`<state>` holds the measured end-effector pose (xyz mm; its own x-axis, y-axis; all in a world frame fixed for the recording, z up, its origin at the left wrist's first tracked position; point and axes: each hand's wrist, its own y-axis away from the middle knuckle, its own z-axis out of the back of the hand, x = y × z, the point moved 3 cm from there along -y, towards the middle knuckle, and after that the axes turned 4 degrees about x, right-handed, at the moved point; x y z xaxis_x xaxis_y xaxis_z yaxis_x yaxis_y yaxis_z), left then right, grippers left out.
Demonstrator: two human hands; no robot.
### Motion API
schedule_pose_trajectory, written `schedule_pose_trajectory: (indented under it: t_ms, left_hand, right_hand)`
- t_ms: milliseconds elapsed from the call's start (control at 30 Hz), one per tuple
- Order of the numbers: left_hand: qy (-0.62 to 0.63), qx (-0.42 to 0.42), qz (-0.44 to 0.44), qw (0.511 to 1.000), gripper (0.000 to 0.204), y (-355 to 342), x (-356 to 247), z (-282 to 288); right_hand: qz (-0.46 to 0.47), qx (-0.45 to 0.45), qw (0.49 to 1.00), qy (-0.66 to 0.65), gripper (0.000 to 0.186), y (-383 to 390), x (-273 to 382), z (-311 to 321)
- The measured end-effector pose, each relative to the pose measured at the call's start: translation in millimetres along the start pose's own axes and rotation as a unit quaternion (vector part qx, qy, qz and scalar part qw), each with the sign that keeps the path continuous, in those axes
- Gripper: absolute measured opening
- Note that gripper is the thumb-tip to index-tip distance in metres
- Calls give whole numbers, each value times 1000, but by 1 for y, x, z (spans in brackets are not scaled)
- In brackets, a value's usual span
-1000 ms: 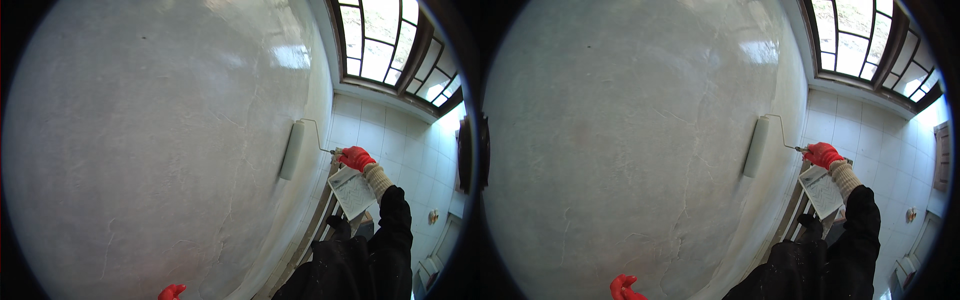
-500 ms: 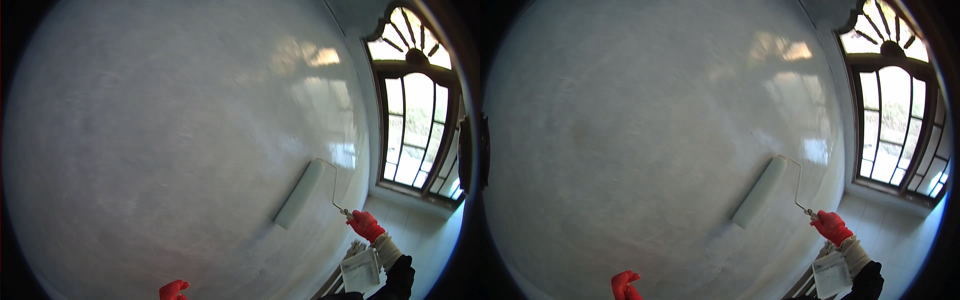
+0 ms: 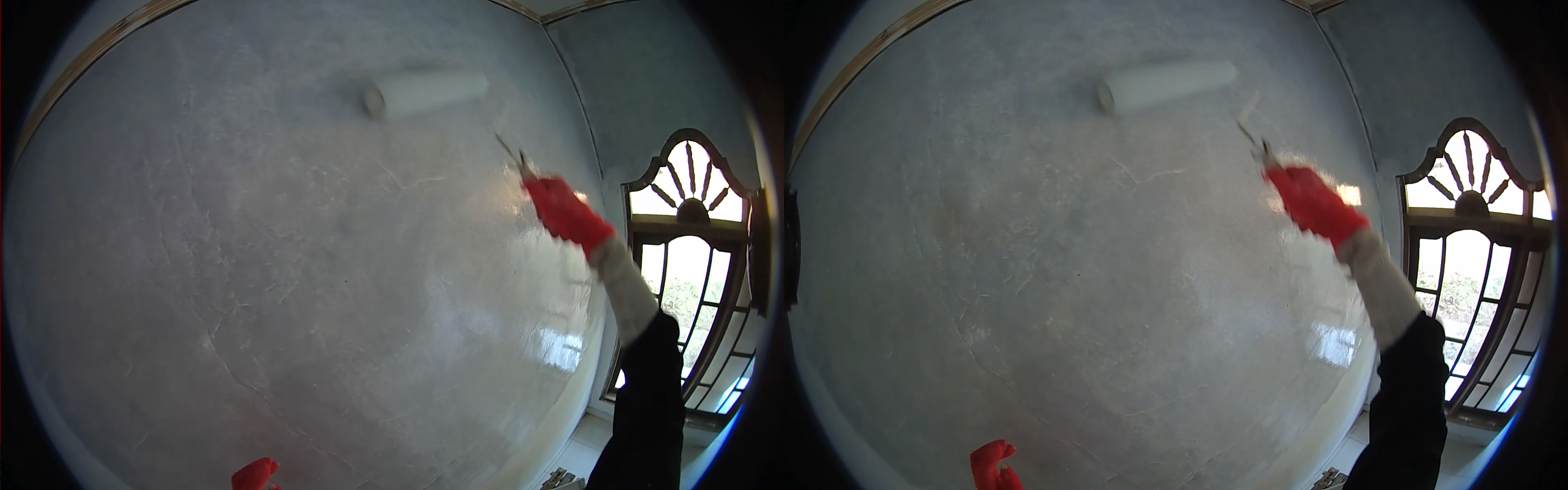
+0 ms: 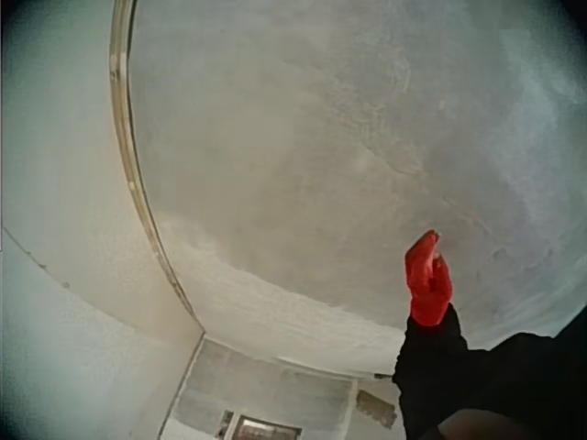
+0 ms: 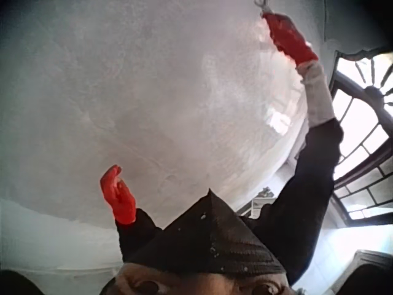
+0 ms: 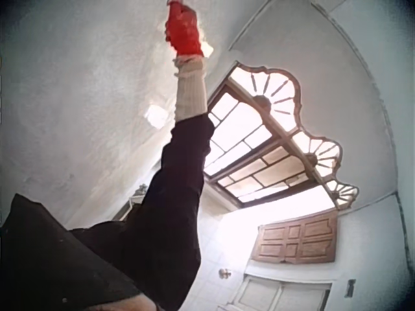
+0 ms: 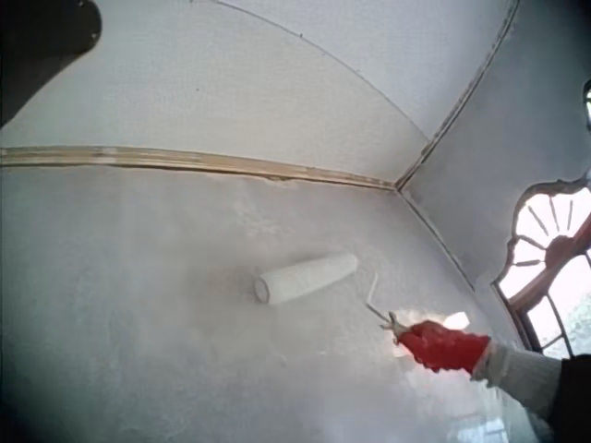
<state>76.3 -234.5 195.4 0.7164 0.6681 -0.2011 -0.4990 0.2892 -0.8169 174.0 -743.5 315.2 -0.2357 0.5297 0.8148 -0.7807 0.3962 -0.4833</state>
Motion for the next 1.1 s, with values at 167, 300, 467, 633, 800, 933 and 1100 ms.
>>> schedule_pose_trajectory:
  t_ms: [167, 300, 467, 633, 800, 933, 1100]
  left_hand:
    - [-16, -41, 27, 999, 28, 3, 3, 16]
    - [-31, -47, 44, 997, 28, 10, 3, 24]
    - [-80, -63, 72, 992, 27, 16, -2, 29]
    - [-86, -95, 70, 989, 26, 19, -10, 39]
    - [-76, -100, 81, 989, 27, 31, -14, 41]
    - [-77, -105, 86, 988, 27, 45, -19, 43]
    - [-81, -104, 75, 988, 30, 41, -18, 47]
  right_hand:
    - [158, -8, 987, -13, 47, -105, 118, 33]
    - [182, -7, 982, -48, 45, -150, 178, 44]
    - [198, -29, 972, -127, 47, -150, 213, 21]
    - [206, -50, 964, -159, 48, -144, 225, 14]
    - [221, -61, 955, -186, 47, -134, 197, 38]
    - [212, -108, 966, -103, 44, -73, 112, 17]
    - [45, -57, 991, -113, 30, 83, -71, -27]
